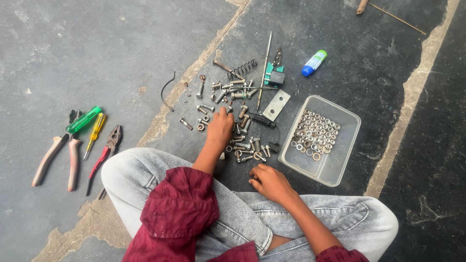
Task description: The person picks up bolts and nuts from a pile on the floor and places them into a transparent plastic container.
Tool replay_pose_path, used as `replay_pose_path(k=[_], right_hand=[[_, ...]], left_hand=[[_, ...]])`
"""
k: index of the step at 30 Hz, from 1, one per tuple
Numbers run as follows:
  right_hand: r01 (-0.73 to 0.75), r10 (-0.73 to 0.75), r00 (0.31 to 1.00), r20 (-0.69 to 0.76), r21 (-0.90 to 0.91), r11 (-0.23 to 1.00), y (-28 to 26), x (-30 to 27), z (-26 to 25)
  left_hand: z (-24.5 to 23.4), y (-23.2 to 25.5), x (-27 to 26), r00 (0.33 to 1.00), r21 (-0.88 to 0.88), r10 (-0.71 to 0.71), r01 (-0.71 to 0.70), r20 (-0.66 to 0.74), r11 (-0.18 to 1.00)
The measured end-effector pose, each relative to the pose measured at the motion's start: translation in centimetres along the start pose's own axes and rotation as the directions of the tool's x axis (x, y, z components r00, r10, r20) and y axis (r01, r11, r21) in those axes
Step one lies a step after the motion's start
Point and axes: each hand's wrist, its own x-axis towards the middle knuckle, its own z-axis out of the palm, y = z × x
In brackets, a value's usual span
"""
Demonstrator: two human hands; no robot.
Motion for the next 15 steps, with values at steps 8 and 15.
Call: replay_pose_path(k=[8, 15], right_hand=[[-0.023, 0.023, 1.0, 0.0, 0.042, 0.999, -0.3, 0.3, -0.2], [-0.021, 0.027, 0.999, -0.038, 0.149, 0.989, 0.0, 0.8, -0.1]], left_hand=[[2.3, -0.7, 0.4, 0.997, -0.116, -0.07, 0.074, 0.037, 0.99], [2.3, 0.9, -0.2, 0.98, -0.169, -0.115, 0.143, 0.165, 0.975]])
